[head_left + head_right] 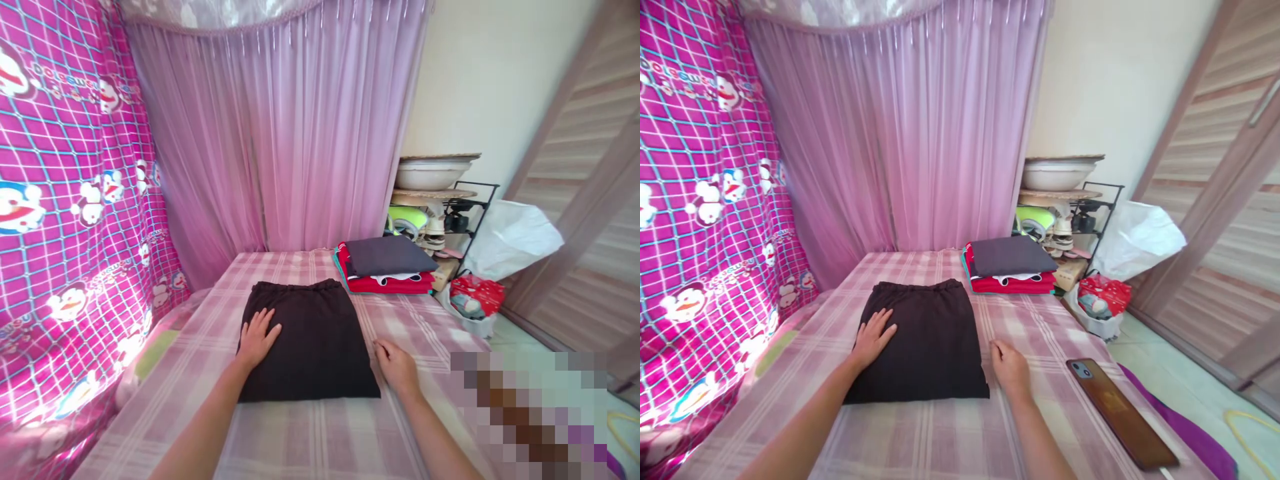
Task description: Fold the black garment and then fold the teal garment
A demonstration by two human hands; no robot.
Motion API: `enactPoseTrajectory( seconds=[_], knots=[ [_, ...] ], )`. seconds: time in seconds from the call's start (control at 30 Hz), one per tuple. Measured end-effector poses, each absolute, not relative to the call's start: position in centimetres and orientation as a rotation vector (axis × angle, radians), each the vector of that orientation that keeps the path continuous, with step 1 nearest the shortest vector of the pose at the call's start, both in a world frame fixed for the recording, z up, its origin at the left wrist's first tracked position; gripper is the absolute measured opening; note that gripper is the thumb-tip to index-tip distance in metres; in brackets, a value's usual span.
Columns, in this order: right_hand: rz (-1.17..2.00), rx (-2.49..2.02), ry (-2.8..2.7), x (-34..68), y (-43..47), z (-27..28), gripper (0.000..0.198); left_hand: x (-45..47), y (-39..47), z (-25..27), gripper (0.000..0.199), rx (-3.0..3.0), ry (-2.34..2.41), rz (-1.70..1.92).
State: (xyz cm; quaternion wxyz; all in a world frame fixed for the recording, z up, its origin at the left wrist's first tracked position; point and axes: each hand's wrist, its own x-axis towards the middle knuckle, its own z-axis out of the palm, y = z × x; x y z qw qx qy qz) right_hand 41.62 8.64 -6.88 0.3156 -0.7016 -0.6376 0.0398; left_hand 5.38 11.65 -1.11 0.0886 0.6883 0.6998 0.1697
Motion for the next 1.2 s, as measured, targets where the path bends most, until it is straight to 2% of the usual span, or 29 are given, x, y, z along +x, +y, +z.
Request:
enactPoseTrajectory(
  seconds=[0.17,0.8,1.2],
  knots=[
    [0.111,-1.826,-1.641,41.7,8.6,-7.0,0.045,5.5,11.5,-1.2,0.056,2.068,2.076,0.523],
    [0.326,-1.705,-1.630,43.4,8.1,-9.1,0.038,4.3,10.4,-2.9,0.054,2.101,2.000,0.635],
    [0.180,-1.787,-1.698,42.8,7.9,-8.2,0.040,4.6,10.5,-2.6,0.052,2.118,2.028,0.662]
  ],
)
